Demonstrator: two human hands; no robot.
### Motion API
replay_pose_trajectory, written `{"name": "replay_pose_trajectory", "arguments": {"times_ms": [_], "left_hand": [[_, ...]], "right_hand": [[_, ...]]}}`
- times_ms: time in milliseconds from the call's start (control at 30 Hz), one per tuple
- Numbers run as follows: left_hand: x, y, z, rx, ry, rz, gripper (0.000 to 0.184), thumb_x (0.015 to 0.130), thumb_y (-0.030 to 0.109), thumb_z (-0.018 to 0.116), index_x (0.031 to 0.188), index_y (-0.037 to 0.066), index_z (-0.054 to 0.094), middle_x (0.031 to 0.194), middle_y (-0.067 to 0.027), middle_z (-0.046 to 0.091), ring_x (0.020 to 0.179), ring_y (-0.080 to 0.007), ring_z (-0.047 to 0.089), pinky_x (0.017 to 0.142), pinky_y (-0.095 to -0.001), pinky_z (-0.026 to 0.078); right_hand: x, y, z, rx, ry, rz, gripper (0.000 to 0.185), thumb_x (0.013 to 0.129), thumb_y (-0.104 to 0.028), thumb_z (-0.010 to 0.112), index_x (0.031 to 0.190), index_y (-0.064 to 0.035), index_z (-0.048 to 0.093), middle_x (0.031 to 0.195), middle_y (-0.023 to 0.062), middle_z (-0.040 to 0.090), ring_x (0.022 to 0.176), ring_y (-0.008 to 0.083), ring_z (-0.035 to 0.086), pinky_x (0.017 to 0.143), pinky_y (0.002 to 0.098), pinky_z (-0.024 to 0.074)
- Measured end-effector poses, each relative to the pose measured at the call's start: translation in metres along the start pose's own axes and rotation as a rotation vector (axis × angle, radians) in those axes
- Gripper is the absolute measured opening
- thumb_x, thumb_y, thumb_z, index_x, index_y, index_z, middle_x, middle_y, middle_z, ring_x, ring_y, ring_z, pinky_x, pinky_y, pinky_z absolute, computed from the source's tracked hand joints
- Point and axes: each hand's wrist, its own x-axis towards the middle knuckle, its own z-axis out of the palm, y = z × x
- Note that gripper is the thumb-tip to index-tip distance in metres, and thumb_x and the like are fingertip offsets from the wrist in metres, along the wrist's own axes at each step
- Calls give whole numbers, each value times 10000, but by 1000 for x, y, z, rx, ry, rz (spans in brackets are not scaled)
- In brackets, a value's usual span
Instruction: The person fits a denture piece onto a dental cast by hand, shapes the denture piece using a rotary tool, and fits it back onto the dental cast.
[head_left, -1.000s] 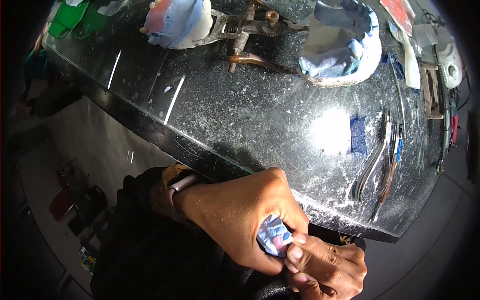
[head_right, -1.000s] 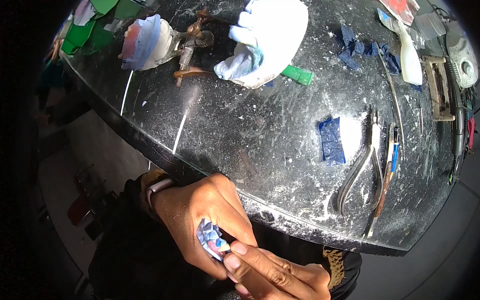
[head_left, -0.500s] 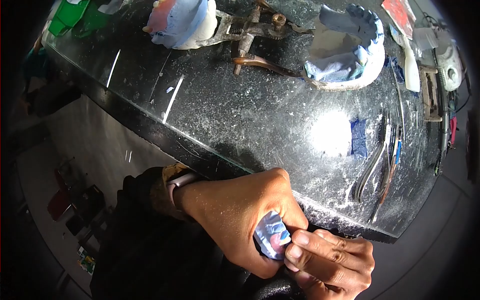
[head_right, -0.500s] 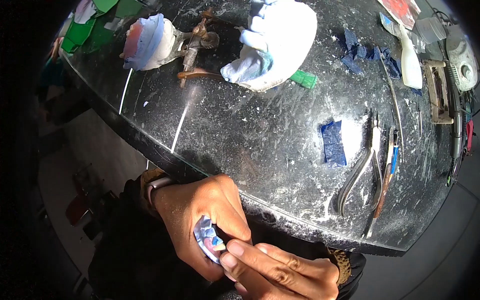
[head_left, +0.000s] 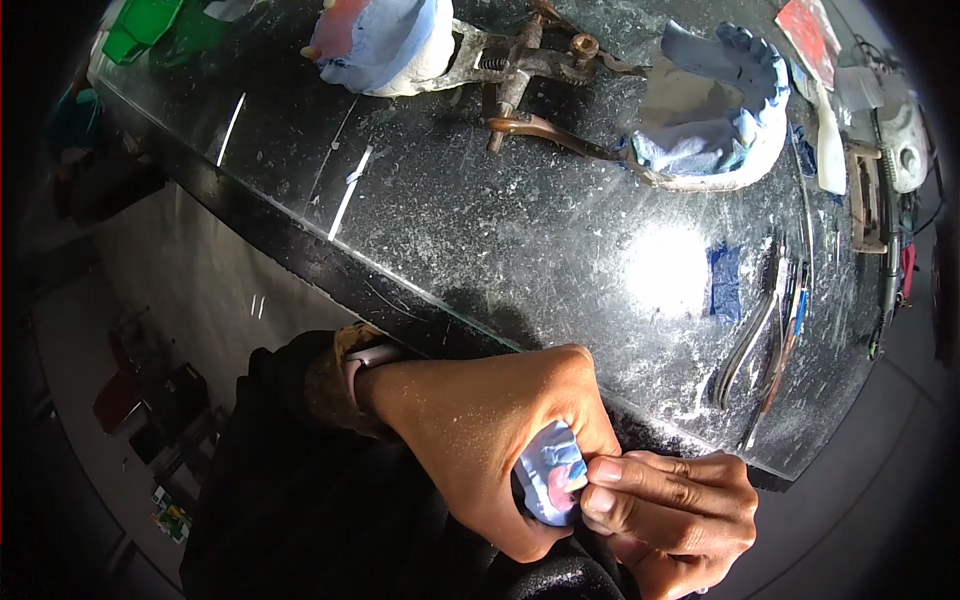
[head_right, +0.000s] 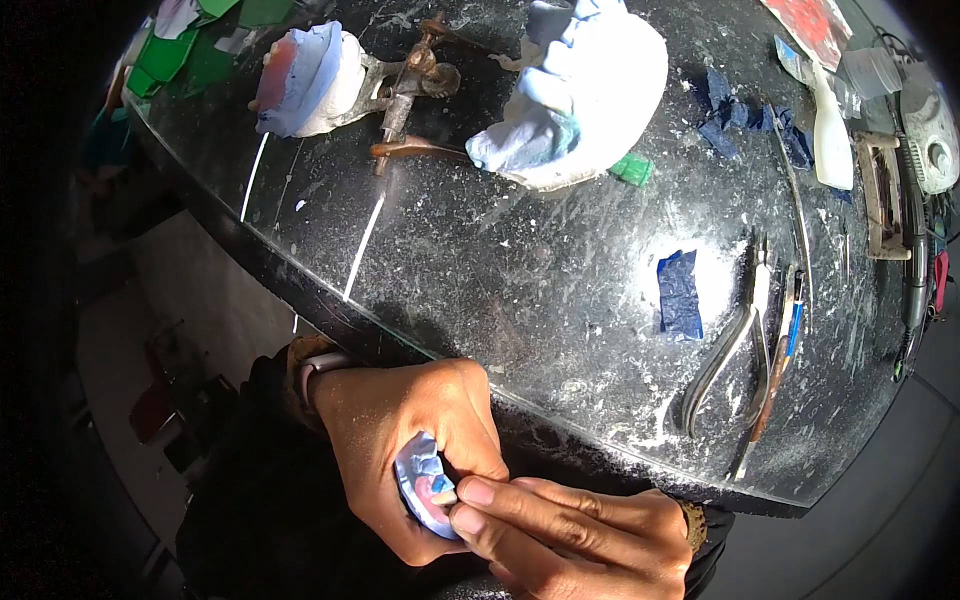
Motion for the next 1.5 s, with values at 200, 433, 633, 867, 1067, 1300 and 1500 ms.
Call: {"name": "replay_pose_trajectory", "arguments": {"times_ms": [200,433,633,867,1067,1300,1500], "left_hand": [[0,1,1,-4,-1,-6,138,632,48,718,651,51,582,526,-10,541,412,-93,501,371,-240,335],[0,2,0,7,-21,-40,131,632,50,724,672,50,600,535,-8,553,418,-90,511,372,-234,343],[0,1,0,9,-27,-37,122,635,43,719,678,49,605,533,-4,556,417,-86,511,369,-232,347],[0,3,0,8,-23,-34,130,637,44,718,657,50,589,525,1,551,409,-77,504,360,-231,338],[1,3,0,31,-22,-43,138,636,46,715,642,53,577,518,0,546,409,-77,504,361,-233,337],[0,7,0,9,-14,-117,160,631,50,709,608,56,551,504,-10,526,398,-102,486,370,-255,333],[4,6,2,210,72,79,140,609,41,720,643,31,585,526,-25,543,410,-141,502,377,-263,341]], "right_hand": [[-8,11,-4,53,-33,-66,154,642,66,450,715,158,550,853,375,603,792,380,673,668,430,579],[-3,12,6,24,83,-194,141,629,63,448,491,51,423,777,367,605,751,373,679,567,391,596],[-6,17,8,-18,130,-269,199,622,54,453,457,15,349,745,372,599,719,366,681,540,386,596],[-2,6,-2,23,24,-61,100,606,43,449,590,98,531,809,333,626,745,356,682,589,372,598],[-2,-14,39,142,534,178,103,599,99,497,671,111,570,861,293,644,805,351,678,650,378,601],[-5,-2,-2,-170,-33,-26,159,620,142,666,559,6,610,873,155,672,787,278,688,536,312,604],[-9,-5,-9,-102,-26,-83,153,648,136,656,739,42,576,874,235,639,782,331,679,571,350,603]]}}
